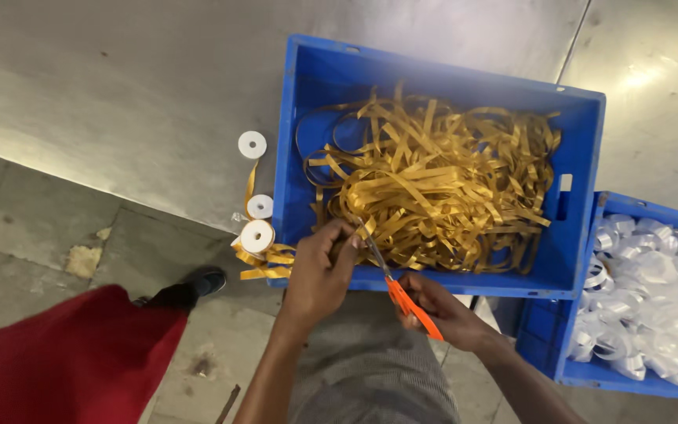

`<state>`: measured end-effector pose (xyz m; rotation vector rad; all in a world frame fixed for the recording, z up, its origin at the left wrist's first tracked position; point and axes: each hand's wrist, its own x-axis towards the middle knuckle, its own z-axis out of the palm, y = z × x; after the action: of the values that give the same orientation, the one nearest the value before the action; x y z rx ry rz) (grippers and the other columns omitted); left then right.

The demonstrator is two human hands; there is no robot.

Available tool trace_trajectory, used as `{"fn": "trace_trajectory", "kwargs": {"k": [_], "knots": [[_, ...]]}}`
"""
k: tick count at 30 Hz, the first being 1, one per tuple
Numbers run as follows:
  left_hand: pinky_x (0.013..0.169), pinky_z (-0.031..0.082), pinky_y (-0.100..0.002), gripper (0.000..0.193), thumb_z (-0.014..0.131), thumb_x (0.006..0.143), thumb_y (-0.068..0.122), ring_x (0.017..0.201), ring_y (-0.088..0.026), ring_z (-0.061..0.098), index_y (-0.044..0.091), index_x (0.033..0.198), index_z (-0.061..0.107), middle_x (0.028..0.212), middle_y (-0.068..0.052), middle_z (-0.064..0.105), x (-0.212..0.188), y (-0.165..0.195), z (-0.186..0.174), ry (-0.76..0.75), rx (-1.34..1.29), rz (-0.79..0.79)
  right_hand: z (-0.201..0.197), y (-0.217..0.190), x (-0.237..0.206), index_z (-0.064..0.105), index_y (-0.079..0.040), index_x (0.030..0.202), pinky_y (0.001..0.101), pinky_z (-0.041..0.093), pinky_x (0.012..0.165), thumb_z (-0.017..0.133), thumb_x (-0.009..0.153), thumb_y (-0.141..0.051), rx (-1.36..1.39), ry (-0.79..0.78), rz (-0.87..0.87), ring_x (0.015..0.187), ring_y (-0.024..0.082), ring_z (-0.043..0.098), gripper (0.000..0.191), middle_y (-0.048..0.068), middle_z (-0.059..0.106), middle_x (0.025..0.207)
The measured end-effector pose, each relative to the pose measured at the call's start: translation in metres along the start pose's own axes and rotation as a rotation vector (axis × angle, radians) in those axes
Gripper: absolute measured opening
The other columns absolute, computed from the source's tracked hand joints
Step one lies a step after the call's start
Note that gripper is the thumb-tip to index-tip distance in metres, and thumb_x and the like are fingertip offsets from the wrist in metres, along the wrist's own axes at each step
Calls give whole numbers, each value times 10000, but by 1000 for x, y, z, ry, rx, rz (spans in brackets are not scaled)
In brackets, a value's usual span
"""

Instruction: The person cuts gold ribbons from spools using orange-handled scissors and places the cut pieces into a blue crate. The person repeatedly pulls ribbon from spools, cuts lengths, and deposits them into the crate while working at a stainless steel table.

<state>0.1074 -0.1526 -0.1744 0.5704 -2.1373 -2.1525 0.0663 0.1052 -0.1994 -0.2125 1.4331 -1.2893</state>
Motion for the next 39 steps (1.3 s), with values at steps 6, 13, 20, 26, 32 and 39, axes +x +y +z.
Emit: {"fn": "trace_trajectory", "kwargs": {"k": [6, 13, 20, 26, 32, 39], "knots": [[520, 432, -286, 106, 605, 971, 78, 572, -80, 508, -13, 931, 641, 676, -69, 621, 25, -36, -11, -88, 1, -48, -5, 5, 34, 542, -79, 1213, 275, 488, 798, 730, 925, -317, -88, 41, 65, 876, 123, 581, 418, 30, 584, 960], [462, 337, -303, 85, 603, 930, 41, 498, -83, 444, 4, 854, 609, 572, -57, 502, 34, -73, -11, -185, -5, -29, -30, 17, 57, 581, -79, 1125, 290, 472, 650, 862, 792, -282, -446, 92, 68, 748, 145, 551, 480, 31, 596, 902], [513, 403, -243, 67, 591, 956, 51, 585, -38, 514, -3, 926, 617, 681, 0, 594, 33, -99, -3, -29, 5, 161, -51, 42, 71, 541, -51, 1270, 304, 524, 765, 848, 785, -272, -235, 119, -17, 908, 141, 605, 615, 41, 621, 1017], [451, 276, -221, 138, 576, 1003, 87, 517, 8, 369, 32, 891, 636, 599, 63, 490, 30, -111, 4, 3, 82, 111, -59, 56, 61, 515, -94, 1251, 327, 507, 655, 868, 755, -262, -546, 169, 152, 802, 160, 547, 632, 42, 559, 951], [438, 268, -237, 180, 593, 1026, 115, 525, 0, 330, 41, 871, 651, 584, 75, 425, 29, -110, 8, -57, 170, 113, -50, 48, 64, 508, -90, 1273, 315, 548, 740, 863, 804, -245, -414, 97, 51, 903, 137, 522, 609, 23, 523, 978], [432, 319, -237, 155, 599, 1009, 104, 526, 0, 386, 29, 880, 641, 606, 62, 479, 23, -111, 10, -107, 135, 123, -46, 46, 63, 535, -112, 1242, 314, 549, 687, 839, 818, -196, -433, 135, 182, 808, 137, 574, 529, 26, 555, 900]]}}
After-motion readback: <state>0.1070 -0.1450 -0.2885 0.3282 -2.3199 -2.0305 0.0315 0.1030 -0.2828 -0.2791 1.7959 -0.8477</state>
